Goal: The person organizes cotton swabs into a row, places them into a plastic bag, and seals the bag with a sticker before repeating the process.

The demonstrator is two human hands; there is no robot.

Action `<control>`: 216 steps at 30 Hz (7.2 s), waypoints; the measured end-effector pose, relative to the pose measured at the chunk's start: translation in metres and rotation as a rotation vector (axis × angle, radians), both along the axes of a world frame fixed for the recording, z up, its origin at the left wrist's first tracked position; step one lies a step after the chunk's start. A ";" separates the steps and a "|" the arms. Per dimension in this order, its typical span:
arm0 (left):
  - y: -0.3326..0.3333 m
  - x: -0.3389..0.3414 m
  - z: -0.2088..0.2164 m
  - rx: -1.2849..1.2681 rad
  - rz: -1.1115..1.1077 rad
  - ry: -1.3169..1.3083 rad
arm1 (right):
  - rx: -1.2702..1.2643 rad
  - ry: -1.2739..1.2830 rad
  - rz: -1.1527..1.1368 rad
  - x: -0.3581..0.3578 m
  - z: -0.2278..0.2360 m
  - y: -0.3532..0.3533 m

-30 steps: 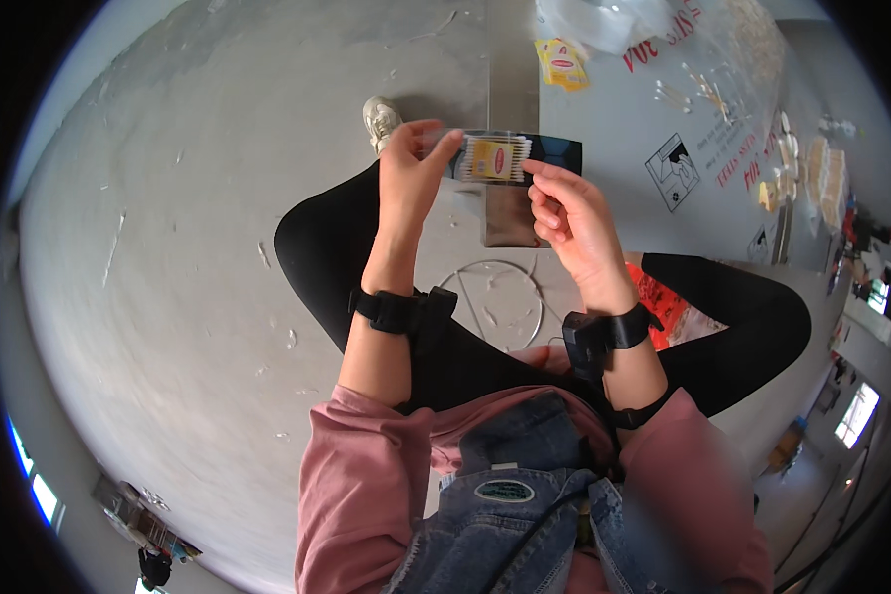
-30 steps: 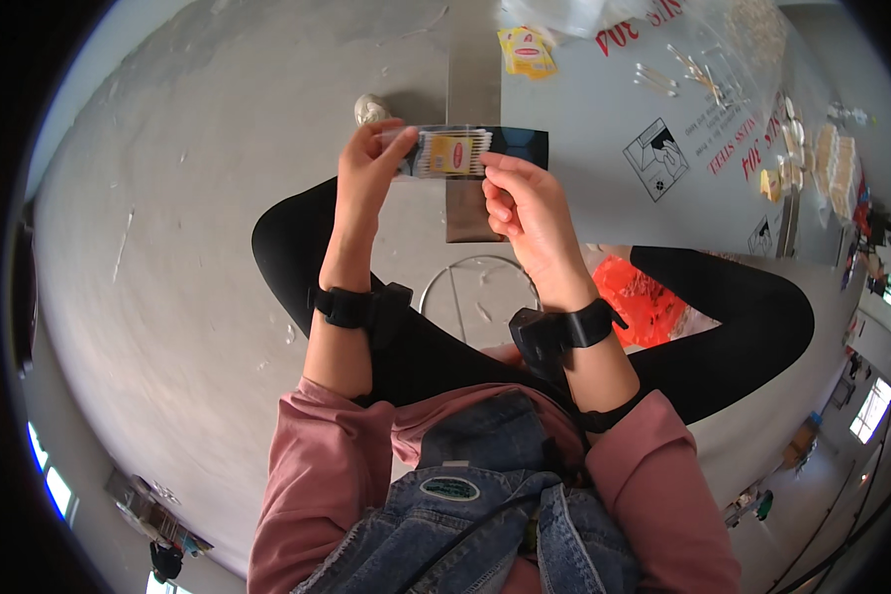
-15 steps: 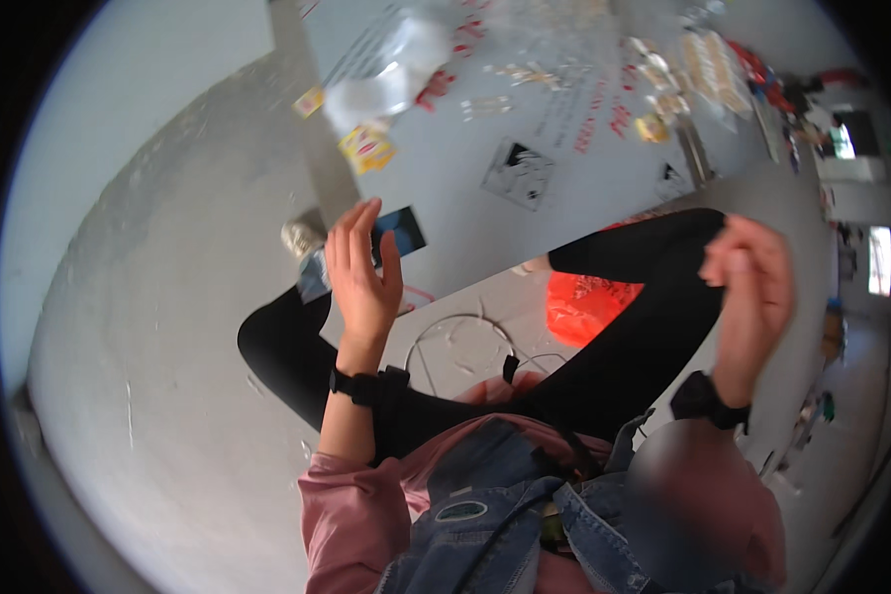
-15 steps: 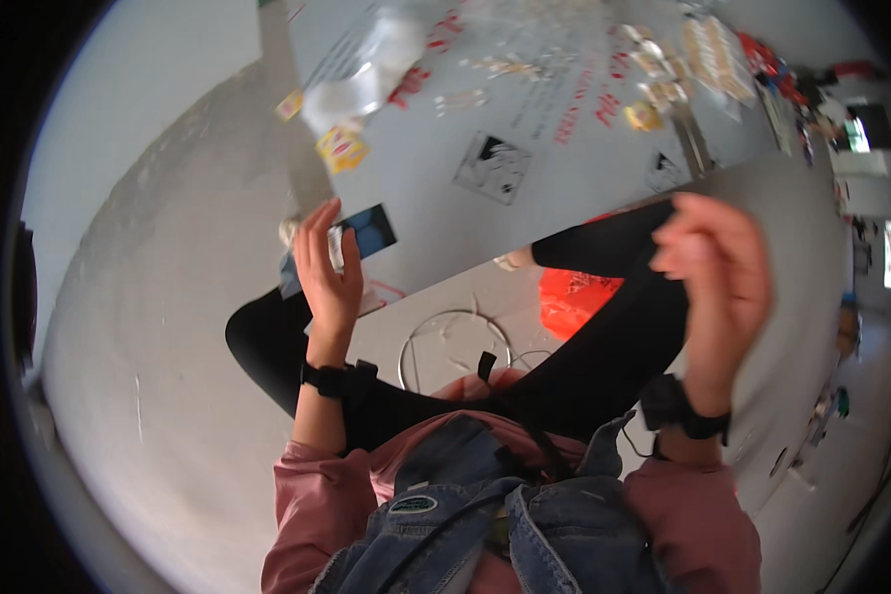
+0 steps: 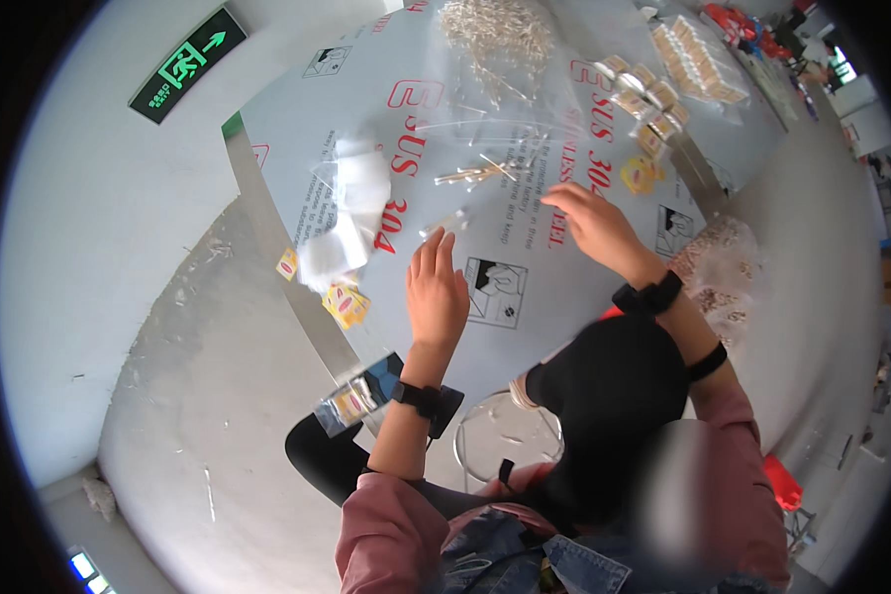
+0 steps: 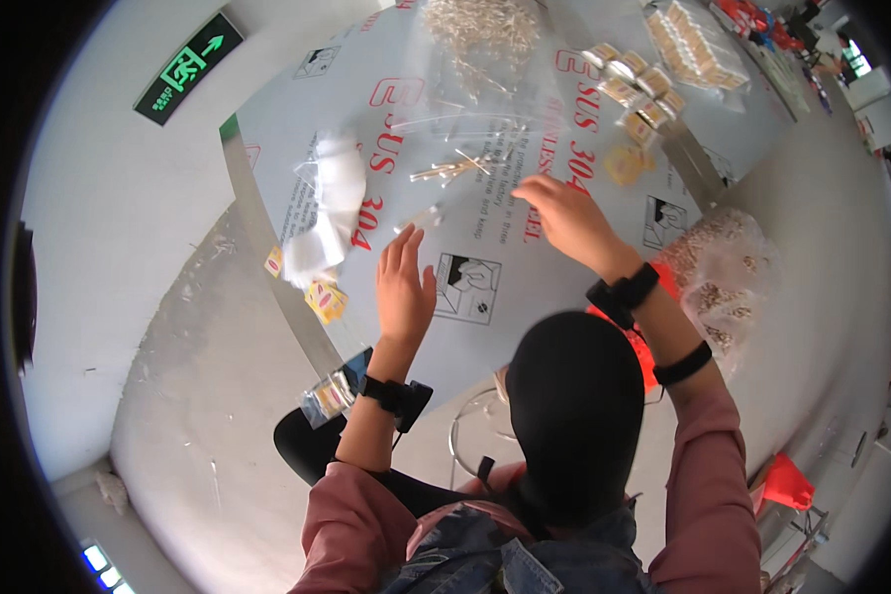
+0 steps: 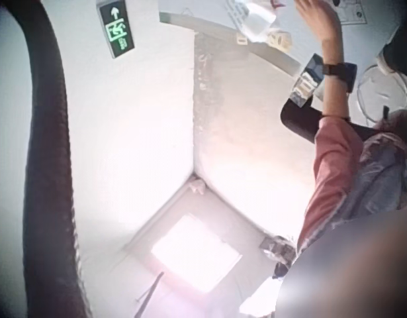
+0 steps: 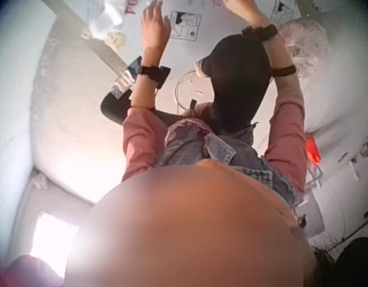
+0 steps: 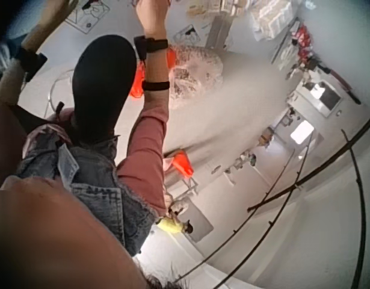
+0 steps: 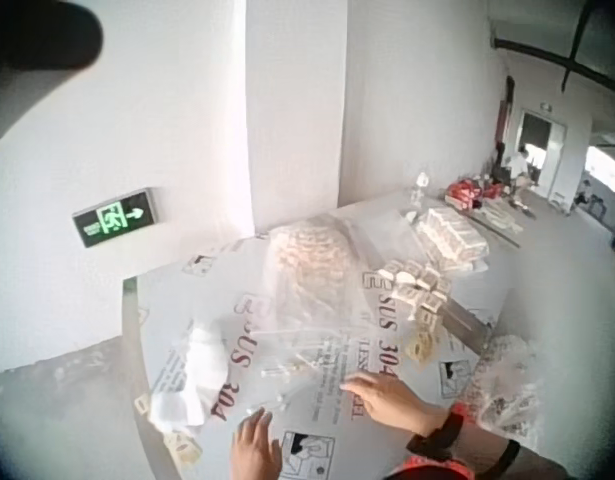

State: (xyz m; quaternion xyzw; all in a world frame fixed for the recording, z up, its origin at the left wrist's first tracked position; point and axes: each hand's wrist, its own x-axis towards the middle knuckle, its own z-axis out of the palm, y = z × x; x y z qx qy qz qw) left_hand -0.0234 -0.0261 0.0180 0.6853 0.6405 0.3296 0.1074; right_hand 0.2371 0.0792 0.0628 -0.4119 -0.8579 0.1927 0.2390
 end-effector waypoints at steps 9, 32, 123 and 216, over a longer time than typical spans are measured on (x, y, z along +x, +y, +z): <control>0.059 -0.026 0.000 -0.037 -0.057 0.150 | 0.101 -0.100 0.116 -0.073 -0.043 0.092; 0.025 -0.044 0.005 -0.216 -0.072 0.080 | -0.044 0.122 0.130 -0.084 -0.053 0.011; -0.142 -0.015 -0.039 -0.171 0.066 0.360 | -0.258 0.182 -0.042 -0.001 0.100 -0.027; -0.082 -0.015 -0.025 0.156 0.293 -1.287 | -0.414 0.922 -0.261 -0.192 -0.077 -0.165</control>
